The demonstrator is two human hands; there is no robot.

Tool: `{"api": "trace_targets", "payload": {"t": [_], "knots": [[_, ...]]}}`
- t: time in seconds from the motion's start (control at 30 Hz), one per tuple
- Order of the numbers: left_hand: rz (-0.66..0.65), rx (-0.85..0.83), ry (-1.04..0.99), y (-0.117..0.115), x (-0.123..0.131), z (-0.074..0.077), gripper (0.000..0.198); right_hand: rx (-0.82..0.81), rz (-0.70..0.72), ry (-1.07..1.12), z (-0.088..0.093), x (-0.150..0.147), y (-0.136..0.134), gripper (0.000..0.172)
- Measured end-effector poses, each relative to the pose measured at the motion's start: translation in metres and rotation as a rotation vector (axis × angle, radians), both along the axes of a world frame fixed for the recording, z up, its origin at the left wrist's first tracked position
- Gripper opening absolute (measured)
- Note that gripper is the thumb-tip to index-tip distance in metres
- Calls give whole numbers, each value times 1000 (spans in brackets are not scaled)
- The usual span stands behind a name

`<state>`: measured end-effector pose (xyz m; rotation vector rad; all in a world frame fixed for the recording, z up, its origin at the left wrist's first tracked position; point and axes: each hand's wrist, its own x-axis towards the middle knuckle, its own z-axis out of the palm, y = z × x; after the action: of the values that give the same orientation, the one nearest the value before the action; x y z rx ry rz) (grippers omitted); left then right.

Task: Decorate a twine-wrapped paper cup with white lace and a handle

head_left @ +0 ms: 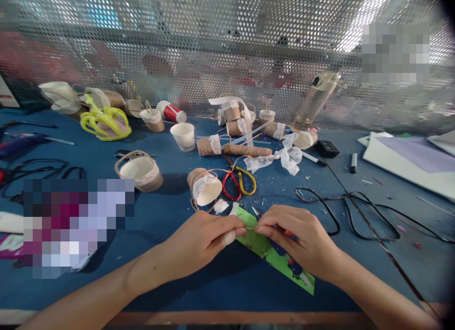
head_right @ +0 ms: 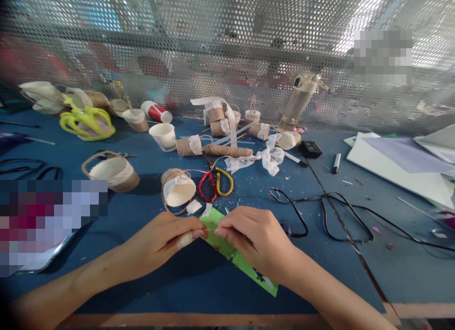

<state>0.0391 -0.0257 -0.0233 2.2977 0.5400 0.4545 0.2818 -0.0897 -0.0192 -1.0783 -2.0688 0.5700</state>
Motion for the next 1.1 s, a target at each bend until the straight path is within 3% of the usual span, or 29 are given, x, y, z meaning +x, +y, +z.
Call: {"api": "trace_targets", "payload": {"t": [0.13, 0.3, 0.4, 0.67, 0.93, 1.1], "knots": [[-6, -27, 17, 0, 0, -1, 21, 7, -20, -70, -2, 0, -2, 22], [-14, 6, -9, 1, 1, -2, 21, -43, -23, 100, -1, 0, -3, 5], [-30, 15, -30, 1, 0, -2, 22, -51, -23, 158, 0, 1, -3, 6], [-33, 8, -10, 1, -1, -4, 19, 32, -7, -14, -1, 1, -4, 23], [-25, 33, 16, 0, 0, -3, 25, -23, -40, 115, -3, 2, -5, 6], [-23, 22, 19, 1, -2, -6, 20, -64, -42, -18, -3, 3, -5, 19]]}}
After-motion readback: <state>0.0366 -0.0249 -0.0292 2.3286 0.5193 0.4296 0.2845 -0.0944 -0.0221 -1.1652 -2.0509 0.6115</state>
